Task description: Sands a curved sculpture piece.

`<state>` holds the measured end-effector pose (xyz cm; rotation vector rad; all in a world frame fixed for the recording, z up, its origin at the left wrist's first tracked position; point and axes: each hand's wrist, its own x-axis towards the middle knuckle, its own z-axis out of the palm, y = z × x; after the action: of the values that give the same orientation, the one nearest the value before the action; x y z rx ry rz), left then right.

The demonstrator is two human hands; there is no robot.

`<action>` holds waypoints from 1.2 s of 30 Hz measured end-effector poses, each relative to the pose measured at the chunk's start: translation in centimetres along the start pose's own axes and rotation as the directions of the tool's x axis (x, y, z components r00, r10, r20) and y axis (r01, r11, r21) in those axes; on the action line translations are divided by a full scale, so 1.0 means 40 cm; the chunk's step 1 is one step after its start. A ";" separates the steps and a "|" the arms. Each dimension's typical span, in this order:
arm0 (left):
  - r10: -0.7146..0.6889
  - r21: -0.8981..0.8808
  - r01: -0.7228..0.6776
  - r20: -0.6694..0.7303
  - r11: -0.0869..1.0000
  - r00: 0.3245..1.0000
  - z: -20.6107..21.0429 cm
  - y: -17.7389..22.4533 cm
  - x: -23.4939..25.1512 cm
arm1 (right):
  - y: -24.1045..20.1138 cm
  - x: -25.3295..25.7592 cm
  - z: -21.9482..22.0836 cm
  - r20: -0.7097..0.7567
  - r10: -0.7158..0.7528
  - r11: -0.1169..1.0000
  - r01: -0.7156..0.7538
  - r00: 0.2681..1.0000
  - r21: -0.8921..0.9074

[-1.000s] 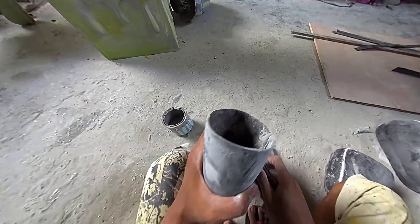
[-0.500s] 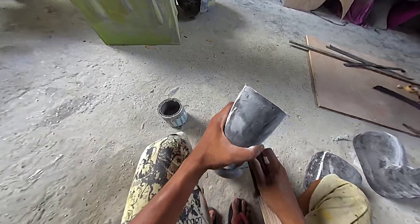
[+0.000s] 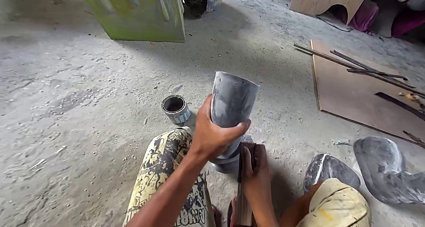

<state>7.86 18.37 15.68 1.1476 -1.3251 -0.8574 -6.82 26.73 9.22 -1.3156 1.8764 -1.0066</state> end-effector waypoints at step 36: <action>0.095 -0.180 -0.051 0.244 0.982 0.965 -0.025 -0.009 0.021 | 0.004 0.109 -0.085 0.271 -0.157 0.977 0.190 0.950 -0.098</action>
<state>8.98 17.60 15.69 0.8696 -1.4585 -1.0684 -11.03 23.40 10.54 -1.6249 1.6648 -0.7661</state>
